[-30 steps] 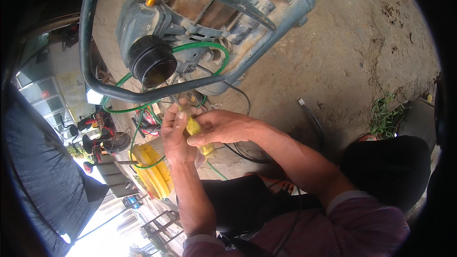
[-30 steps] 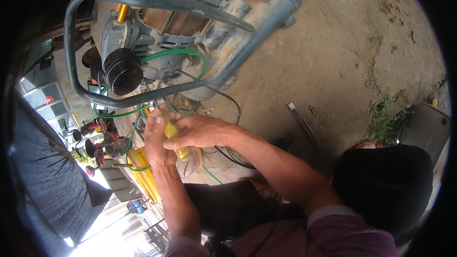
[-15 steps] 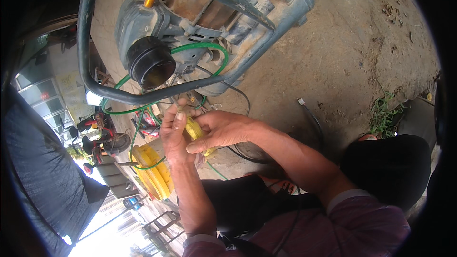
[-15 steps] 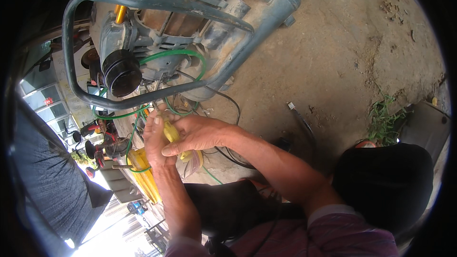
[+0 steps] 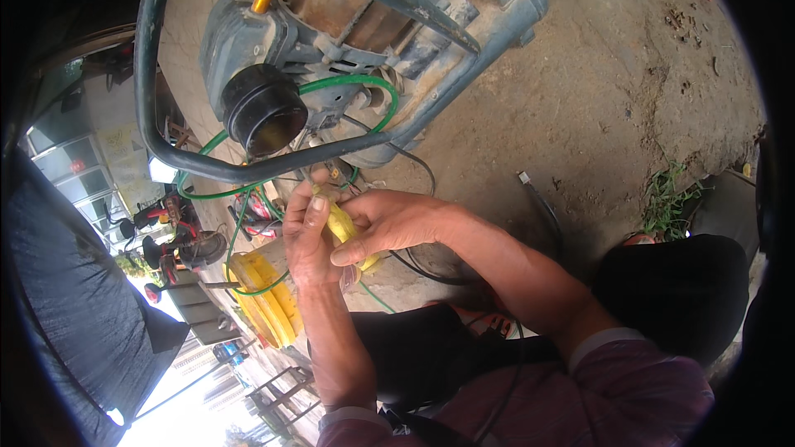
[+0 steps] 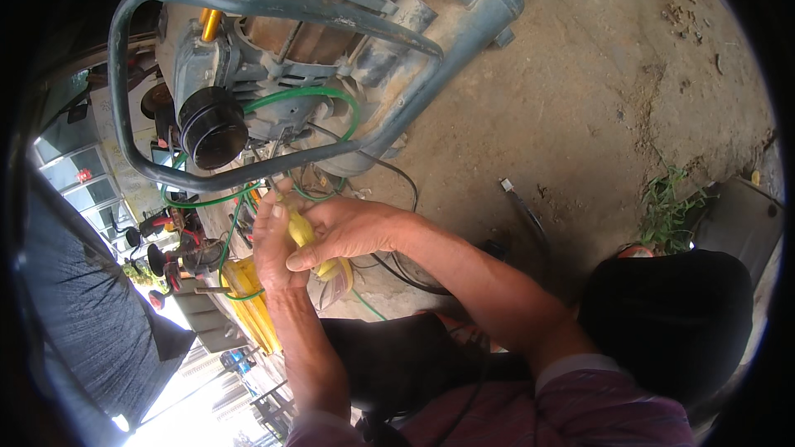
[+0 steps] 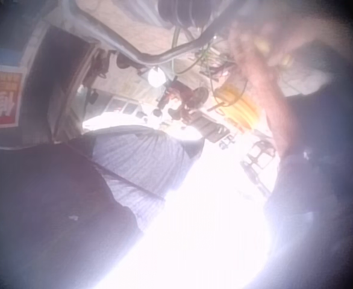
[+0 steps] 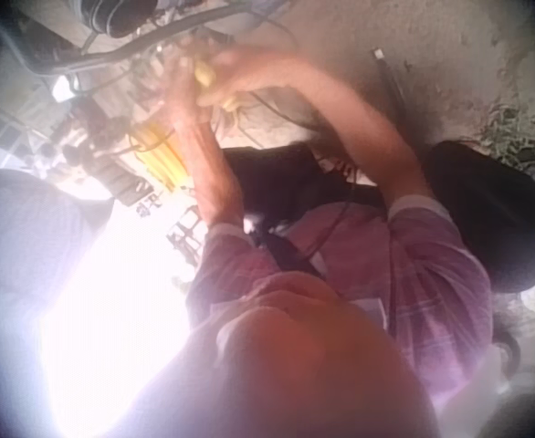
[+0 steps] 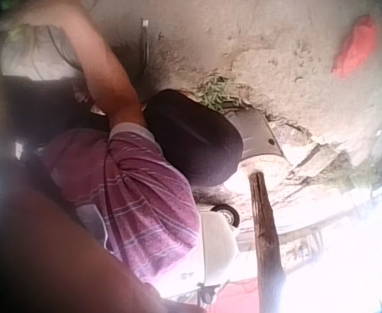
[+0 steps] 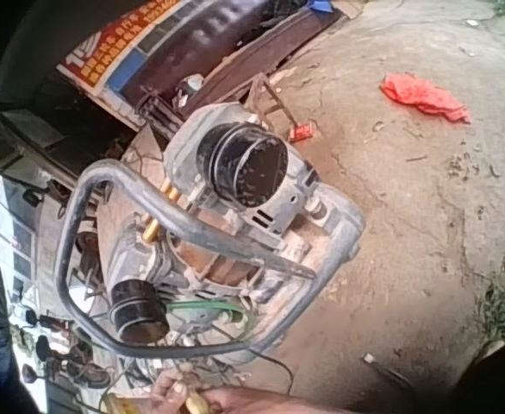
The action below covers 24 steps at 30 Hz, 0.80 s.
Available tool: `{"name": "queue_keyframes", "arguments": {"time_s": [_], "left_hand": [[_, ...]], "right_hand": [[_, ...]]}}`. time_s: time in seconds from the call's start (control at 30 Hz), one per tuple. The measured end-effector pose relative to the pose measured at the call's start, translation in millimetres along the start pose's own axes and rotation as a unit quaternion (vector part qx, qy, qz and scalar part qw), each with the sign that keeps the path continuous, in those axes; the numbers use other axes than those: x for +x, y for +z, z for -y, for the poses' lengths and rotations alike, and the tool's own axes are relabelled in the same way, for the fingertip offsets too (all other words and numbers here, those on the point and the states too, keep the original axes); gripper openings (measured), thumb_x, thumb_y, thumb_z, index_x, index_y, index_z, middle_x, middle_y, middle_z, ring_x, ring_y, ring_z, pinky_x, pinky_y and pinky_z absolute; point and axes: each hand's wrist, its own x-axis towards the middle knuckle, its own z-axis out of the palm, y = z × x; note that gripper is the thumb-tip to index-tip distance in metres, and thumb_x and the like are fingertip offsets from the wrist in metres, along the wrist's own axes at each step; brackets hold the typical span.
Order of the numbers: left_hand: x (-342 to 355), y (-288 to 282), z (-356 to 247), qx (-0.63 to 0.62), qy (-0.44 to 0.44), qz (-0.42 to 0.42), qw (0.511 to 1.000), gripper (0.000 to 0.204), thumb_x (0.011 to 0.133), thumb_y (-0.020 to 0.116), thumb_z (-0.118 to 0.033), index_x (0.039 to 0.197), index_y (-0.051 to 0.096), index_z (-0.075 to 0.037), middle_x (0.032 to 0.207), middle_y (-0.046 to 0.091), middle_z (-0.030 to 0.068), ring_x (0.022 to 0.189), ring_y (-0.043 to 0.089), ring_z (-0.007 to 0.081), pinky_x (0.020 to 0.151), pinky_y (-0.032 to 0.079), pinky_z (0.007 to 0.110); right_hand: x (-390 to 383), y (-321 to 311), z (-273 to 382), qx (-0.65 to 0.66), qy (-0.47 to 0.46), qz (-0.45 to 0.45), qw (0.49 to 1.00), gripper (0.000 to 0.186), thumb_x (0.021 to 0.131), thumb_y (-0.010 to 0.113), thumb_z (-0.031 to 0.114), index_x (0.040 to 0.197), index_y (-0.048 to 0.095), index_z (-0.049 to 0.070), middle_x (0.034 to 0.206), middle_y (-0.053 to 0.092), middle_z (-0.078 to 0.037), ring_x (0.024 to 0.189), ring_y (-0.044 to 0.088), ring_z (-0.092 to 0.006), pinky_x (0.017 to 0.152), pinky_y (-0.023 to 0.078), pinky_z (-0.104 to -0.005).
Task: The person sits on the ground and uses a yellow screwdriver to adjust components on a small engine. They reach into a yellow bucket to retrieve tools and continue tightening or loosening parts on the engine.
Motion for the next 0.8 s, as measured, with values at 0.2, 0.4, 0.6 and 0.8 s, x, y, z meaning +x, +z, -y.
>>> {"name": "queue_keyframes", "arguments": {"time_s": [0.2, 0.4, 0.6, 0.8], "left_hand": [[-2.4, 2.4, -6.6, -0.067, -0.005, 0.042, 0.997, 0.040, 0.103, 0.064, -0.018, 0.137, 0.059, 0.004, 0.123, 0.066, 0.0169, 0.111, 0.067, 0.0308, 0.098, 0.055, 0.043], [-2.8, 11.3, -9.5, -0.122, -0.032, 0.039, 0.991, 0.038, 0.101, 0.065, -0.015, 0.136, 0.061, 0.001, 0.123, 0.067, 0.0155, 0.107, 0.067, 0.0303, 0.097, 0.056, 0.043], [0.3, -7.8, -4.5, -0.031, -0.002, 0.028, 0.999, 0.040, 0.101, 0.066, -0.017, 0.136, 0.059, 0.002, 0.125, 0.066, 0.0153, 0.106, 0.066, 0.0290, 0.096, 0.056, 0.041], [-3.8, 1.6, -9.5, -0.105, -0.028, 0.038, 0.993, 0.037, 0.103, 0.061, -0.013, 0.137, 0.059, 0.002, 0.128, 0.065, 0.0177, 0.113, 0.067, 0.0325, 0.097, 0.056, 0.044]], "right_hand": [[-7.3, -13.8, -4.0, 0.081, 0.039, 0.068, 0.994, 0.043, 0.100, 0.060, 0.046, 0.107, 0.068, 0.004, 0.101, 0.073, -0.007, 0.087, 0.071, -0.0140, 0.071, 0.053, -0.0296], [-1.2, -11.2, -12.9, 0.112, 0.025, 0.042, 0.993, 0.038, 0.093, 0.075, 0.038, 0.107, 0.069, 0.003, 0.096, 0.073, -0.006, 0.083, 0.069, -0.0134, 0.072, 0.051, -0.0281], [2.4, -0.4, 7.0, -0.028, 0.036, 0.000, 0.999, 0.048, 0.087, 0.082, 0.044, 0.106, 0.071, 0.001, 0.091, 0.070, -0.005, 0.083, 0.065, -0.0125, 0.073, 0.052, -0.0288], [1.5, -6.5, -1.7, 0.036, 0.068, 0.018, 0.997, 0.050, 0.086, 0.083, 0.046, 0.102, 0.072, -0.001, 0.094, 0.073, -0.008, 0.088, 0.069, -0.0156, 0.074, 0.053, -0.0290]]}}
